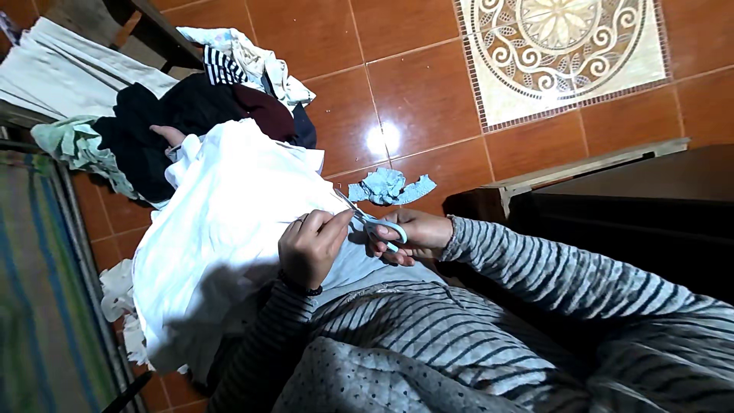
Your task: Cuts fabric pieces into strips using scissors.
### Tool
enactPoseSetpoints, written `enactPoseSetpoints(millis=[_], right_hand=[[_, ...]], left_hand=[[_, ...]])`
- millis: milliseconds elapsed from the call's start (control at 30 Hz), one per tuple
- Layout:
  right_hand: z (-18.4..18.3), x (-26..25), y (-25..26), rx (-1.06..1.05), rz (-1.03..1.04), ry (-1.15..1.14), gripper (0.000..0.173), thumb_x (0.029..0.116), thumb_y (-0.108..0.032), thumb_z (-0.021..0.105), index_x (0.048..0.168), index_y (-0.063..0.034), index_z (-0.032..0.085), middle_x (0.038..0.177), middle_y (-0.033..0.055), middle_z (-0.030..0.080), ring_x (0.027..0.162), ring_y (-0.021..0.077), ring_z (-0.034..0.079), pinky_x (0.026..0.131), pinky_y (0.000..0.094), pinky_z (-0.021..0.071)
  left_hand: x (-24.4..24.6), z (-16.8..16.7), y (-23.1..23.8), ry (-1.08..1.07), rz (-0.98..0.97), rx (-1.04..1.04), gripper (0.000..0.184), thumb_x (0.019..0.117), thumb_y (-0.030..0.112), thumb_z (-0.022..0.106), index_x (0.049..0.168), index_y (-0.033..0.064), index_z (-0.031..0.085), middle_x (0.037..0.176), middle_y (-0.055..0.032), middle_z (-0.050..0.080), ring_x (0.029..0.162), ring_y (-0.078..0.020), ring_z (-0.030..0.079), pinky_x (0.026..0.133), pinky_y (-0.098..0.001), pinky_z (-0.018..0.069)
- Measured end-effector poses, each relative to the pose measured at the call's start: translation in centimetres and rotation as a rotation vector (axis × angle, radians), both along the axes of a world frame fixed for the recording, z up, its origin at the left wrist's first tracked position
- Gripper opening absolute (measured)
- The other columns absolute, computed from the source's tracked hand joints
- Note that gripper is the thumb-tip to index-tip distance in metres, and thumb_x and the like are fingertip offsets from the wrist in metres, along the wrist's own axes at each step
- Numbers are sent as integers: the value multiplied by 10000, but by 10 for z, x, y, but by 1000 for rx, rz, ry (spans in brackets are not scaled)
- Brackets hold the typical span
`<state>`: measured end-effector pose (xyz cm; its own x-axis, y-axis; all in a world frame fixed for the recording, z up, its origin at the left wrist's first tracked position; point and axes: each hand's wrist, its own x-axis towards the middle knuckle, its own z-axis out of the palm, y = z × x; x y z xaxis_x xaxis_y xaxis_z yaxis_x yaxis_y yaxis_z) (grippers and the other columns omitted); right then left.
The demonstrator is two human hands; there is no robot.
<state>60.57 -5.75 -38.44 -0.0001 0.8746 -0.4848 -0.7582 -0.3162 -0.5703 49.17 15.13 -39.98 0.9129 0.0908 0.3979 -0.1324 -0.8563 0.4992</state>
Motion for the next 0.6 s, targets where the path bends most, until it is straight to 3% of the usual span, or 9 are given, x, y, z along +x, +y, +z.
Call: enactPoseSetpoints(millis=[267, 400, 600], right_hand=[[-5, -12, -5, 78, -101, 47, 295, 1023, -384, 586, 834, -159, 607, 751, -57, 635, 490, -14, 527, 435, 133, 434], [-4, -11, -4, 79, -84, 62, 371, 990, -511, 614, 862, -163, 628, 787, -50, 659, 516, -9, 554, 448, 137, 450], [-5, -7, 4, 56, -79, 35, 367, 1009, -487, 579, 849, -159, 618, 767, -53, 654, 499, -13, 538, 438, 135, 432]], left_hand=[[-1, -1, 1, -10, -9, -13, 134, 946, 213, 699, 1001, 204, 821, 769, -33, 668, 686, -146, 630, 600, -271, 493], [-2, -1, 1, -23, -27, -26, 137, 945, 208, 698, 1006, 208, 820, 771, -32, 669, 686, -139, 630, 608, -265, 492], [-3, -1, 1, -50, -79, -46, 128, 954, 226, 706, 1015, 213, 818, 762, -35, 662, 670, -127, 619, 597, -241, 480]])
